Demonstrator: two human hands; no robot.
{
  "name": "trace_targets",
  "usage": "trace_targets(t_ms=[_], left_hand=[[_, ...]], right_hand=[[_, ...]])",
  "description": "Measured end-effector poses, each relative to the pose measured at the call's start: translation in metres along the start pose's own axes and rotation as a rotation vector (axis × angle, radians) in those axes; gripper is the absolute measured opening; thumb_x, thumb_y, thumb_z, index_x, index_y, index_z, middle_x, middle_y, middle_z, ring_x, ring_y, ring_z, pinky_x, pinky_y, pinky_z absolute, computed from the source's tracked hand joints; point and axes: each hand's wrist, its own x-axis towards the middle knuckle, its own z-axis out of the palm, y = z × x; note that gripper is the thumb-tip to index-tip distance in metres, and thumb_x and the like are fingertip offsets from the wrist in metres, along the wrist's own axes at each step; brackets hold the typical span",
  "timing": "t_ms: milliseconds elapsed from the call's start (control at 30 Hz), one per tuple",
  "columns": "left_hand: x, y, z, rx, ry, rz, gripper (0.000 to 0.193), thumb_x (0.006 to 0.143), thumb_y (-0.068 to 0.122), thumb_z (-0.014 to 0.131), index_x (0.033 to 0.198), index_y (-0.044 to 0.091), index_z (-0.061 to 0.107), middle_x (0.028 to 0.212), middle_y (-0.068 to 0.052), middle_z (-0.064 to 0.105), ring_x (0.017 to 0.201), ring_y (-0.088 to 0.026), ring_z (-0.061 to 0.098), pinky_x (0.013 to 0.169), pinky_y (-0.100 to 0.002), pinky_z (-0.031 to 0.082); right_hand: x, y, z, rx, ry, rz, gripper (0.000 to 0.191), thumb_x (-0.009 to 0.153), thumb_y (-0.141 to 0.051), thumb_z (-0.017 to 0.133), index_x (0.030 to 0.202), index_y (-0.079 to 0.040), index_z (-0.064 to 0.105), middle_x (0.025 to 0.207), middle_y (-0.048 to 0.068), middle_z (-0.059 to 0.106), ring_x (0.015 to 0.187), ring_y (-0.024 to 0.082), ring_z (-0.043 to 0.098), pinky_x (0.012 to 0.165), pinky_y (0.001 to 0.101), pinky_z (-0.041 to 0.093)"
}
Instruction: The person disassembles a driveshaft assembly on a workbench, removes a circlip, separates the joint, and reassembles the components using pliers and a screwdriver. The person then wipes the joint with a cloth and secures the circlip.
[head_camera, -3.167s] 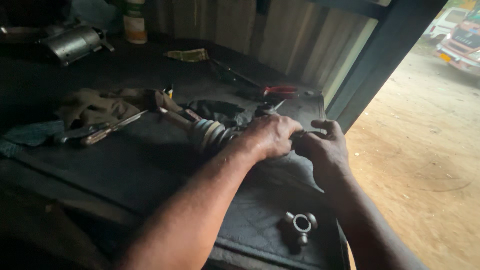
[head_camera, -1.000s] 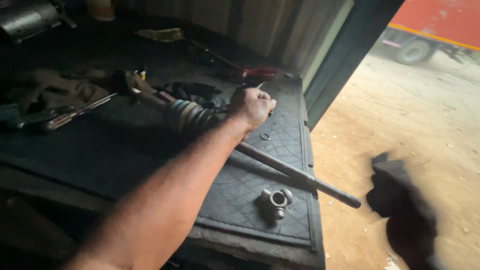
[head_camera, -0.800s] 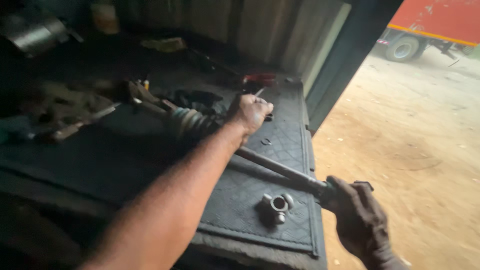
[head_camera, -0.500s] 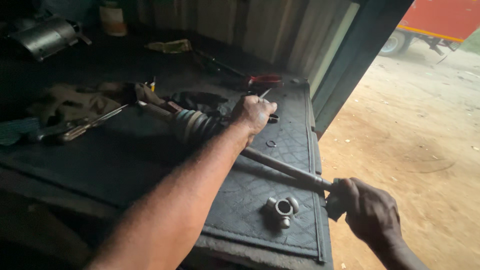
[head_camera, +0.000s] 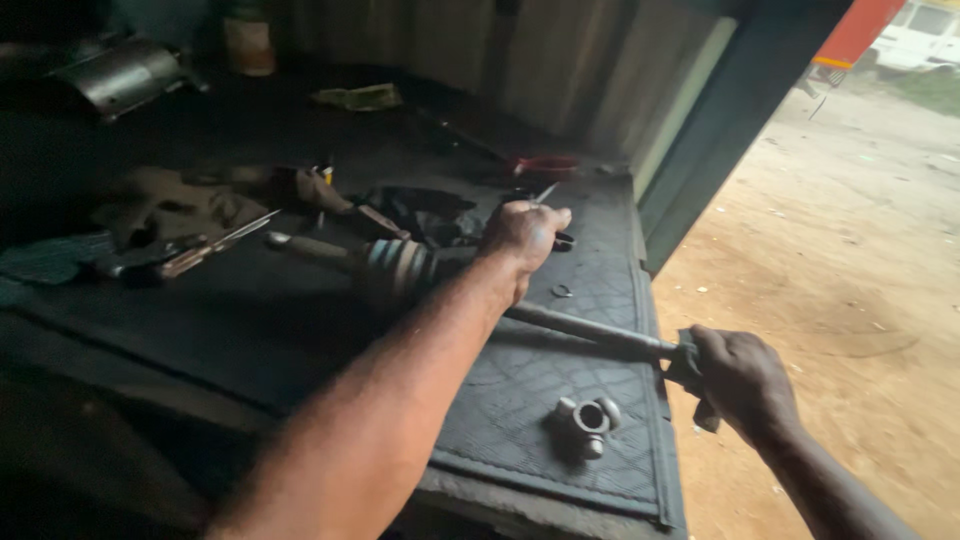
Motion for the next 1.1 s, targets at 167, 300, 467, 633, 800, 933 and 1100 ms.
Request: trace_targets(t_ms=[167, 300, 467, 633, 800, 933, 1100], left_hand=[[-0.019, 0.023, -0.001, 0.035, 0.015, -0.032, 0.032, 0.08, 0.025, 0.074, 0.096, -0.003, 0.074, 0.1, -0.015, 0.075, 0.097, -0.026, 0.071, 0.088, -0.039, 0.053], [-0.027, 0.03, -0.001, 0.089, 0.039, -0.059, 0.03, 0.08, 0.025, 0.074, 0.097, 0.001, 0.074, 0.101, -0.011, 0.075, 0.098, -0.022, 0.07, 0.089, -0.037, 0.053], [-0.022, 0.026, -0.001, 0.044, 0.032, -0.03, 0.029, 0.08, 0.023, 0.074, 0.093, -0.003, 0.075, 0.096, -0.012, 0.076, 0.093, -0.022, 0.071, 0.086, -0.038, 0.054], [-0.017, 0.02, 0.004, 0.032, 0.002, -0.015, 0.027, 0.082, 0.024, 0.074, 0.095, 0.0, 0.074, 0.095, -0.01, 0.075, 0.094, -0.02, 0.07, 0.086, -0.038, 0.053], [-0.015, 0.018, 0.006, 0.051, 0.015, -0.002, 0.028, 0.079, 0.024, 0.075, 0.089, -0.002, 0.075, 0.091, -0.012, 0.076, 0.088, -0.023, 0.072, 0.082, -0.04, 0.055], [-0.013, 0.018, 0.006, 0.179, 0.042, -0.018, 0.029, 0.079, 0.027, 0.076, 0.092, 0.001, 0.075, 0.093, -0.011, 0.076, 0.091, -0.022, 0.073, 0.084, -0.038, 0.055], [-0.013, 0.017, 0.005, 0.077, 0.007, -0.031, 0.032, 0.079, 0.026, 0.076, 0.096, -0.001, 0.075, 0.1, -0.013, 0.077, 0.098, -0.023, 0.072, 0.088, -0.037, 0.054]], right_hand=[[-0.014, -0.003, 0.025, -0.159, 0.59, -0.255, 0.033, 0.087, -0.028, 0.071, 0.111, -0.007, 0.063, 0.088, 0.009, 0.066, 0.082, 0.032, 0.066, 0.072, 0.0478, 0.051], [-0.034, -0.02, 0.023, -0.116, 0.839, -0.413, 0.022, 0.092, -0.018, 0.063, 0.112, -0.013, 0.054, 0.097, 0.01, 0.063, 0.093, 0.035, 0.066, 0.077, 0.0471, 0.05], [-0.047, -0.021, 0.012, 0.277, 0.533, -0.263, 0.027, 0.098, -0.005, 0.047, 0.124, -0.01, 0.052, 0.097, 0.008, 0.072, 0.085, 0.026, 0.075, 0.074, 0.0388, 0.056], [-0.055, 0.004, 0.03, 0.757, 0.332, -0.01, 0.033, 0.098, -0.001, 0.048, 0.131, -0.004, 0.052, 0.108, 0.014, 0.076, 0.092, 0.025, 0.077, 0.081, 0.0367, 0.06], [-0.057, 0.018, 0.017, 1.22, 0.605, -0.015, 0.022, 0.104, 0.006, 0.041, 0.113, 0.014, 0.059, 0.113, 0.023, 0.072, 0.099, 0.029, 0.074, 0.094, 0.0399, 0.062], [-0.045, 0.004, -0.031, 1.147, 0.627, -0.064, 0.023, 0.107, -0.001, 0.055, 0.124, 0.013, 0.061, 0.114, 0.024, 0.069, 0.095, 0.031, 0.071, 0.089, 0.0455, 0.062], [-0.017, -0.045, -0.034, 0.762, 0.255, -0.262, 0.04, 0.095, -0.021, 0.048, 0.123, -0.001, 0.069, 0.114, 0.016, 0.072, 0.1, 0.034, 0.07, 0.086, 0.0439, 0.055]])
